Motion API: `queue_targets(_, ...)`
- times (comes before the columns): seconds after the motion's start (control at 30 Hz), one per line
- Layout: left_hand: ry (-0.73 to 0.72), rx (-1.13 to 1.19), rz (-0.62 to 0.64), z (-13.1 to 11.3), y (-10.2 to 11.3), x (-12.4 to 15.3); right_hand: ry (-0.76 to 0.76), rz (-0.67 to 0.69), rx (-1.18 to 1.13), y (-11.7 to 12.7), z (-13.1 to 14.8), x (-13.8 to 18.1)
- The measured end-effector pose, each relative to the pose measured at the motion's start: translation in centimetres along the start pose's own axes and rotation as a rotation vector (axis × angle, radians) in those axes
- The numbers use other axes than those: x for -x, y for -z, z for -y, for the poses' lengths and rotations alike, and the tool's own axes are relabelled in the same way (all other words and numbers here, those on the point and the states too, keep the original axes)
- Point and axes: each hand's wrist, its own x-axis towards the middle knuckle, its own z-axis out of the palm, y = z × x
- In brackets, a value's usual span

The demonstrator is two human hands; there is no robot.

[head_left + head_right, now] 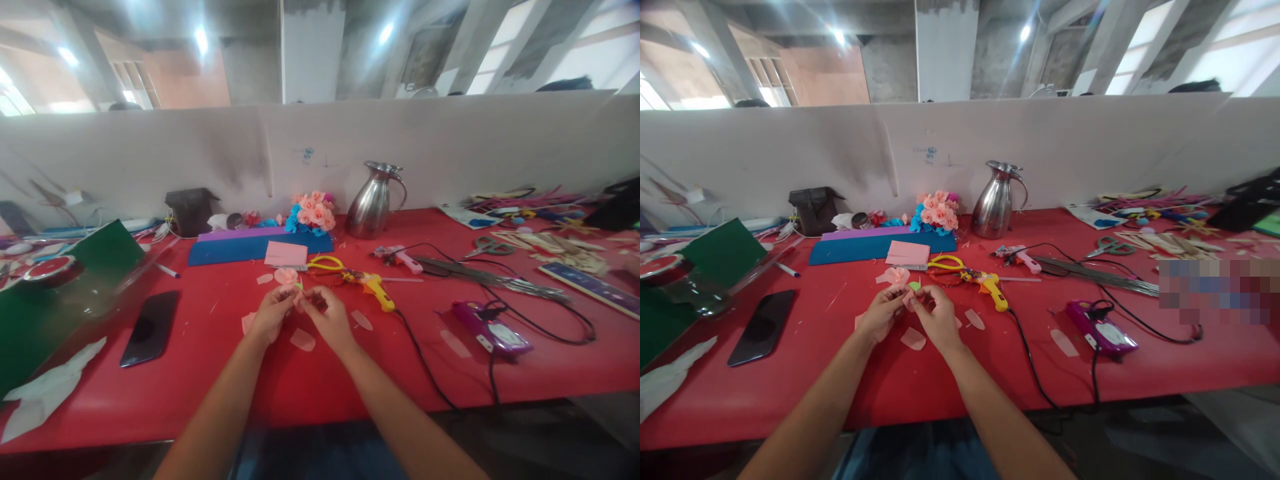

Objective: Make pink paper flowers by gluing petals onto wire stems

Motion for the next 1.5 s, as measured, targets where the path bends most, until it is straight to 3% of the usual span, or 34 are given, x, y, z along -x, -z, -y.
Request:
queue_targets(0.13,0.01,-0.005,0.001,-0.1,-0.1,0.1,-0.05,0.026,-0.027,0.0,0.1,0.0)
queue_targets(0.47,0.029,0.05,-0.019,-0.2,-0.1,0.0,-0.015,-0.001,-0.041,0.0,0.1,0.1)
queue_targets(0.7,0.026,0.13,-0.19,0.2,0.5,-0.6,-0.104,-0.034,-0.218,0.7,0.3,-0.2)
queue_targets(0.8,0.019,0.153,-0.247,0.2,0.8,-0.8,-0.186,0.135,-0.217,1.3,0.3,0.4)
queue_targets(0.87,0.012,0.17,-0.227,0.1,0.9,-0.8,-0.208,0.316,-0.076,1.4,0.3,1.4)
queue_targets(0.93,0.018,0.17,-0.203,0.1,0.9,-0.8,-0.14,0.388,0.136,1.5,0.6,2.4)
queue_targets(1.03,0.038,0.124,-0.209,0.1,0.7,-0.6,0.01,0.259,0.395,1.5,1.6,3.0)
queue_targets(1.17,0.055,0.051,-0.2,0.1,0.4,-0.4,-0.011,0.141,0.485,1.4,3.3,1.6)
queue_targets(1.3,0.038,0.015,-0.138,0.1,0.2,-0.3,-0.105,0.184,0.397,0.7,3.1,-0.2)
queue_targets(1.5,0.058,-0.01,-0.201,0.5,0.5,-0.5,-0.252,0.132,0.065,0.2,1.0,-0.9)
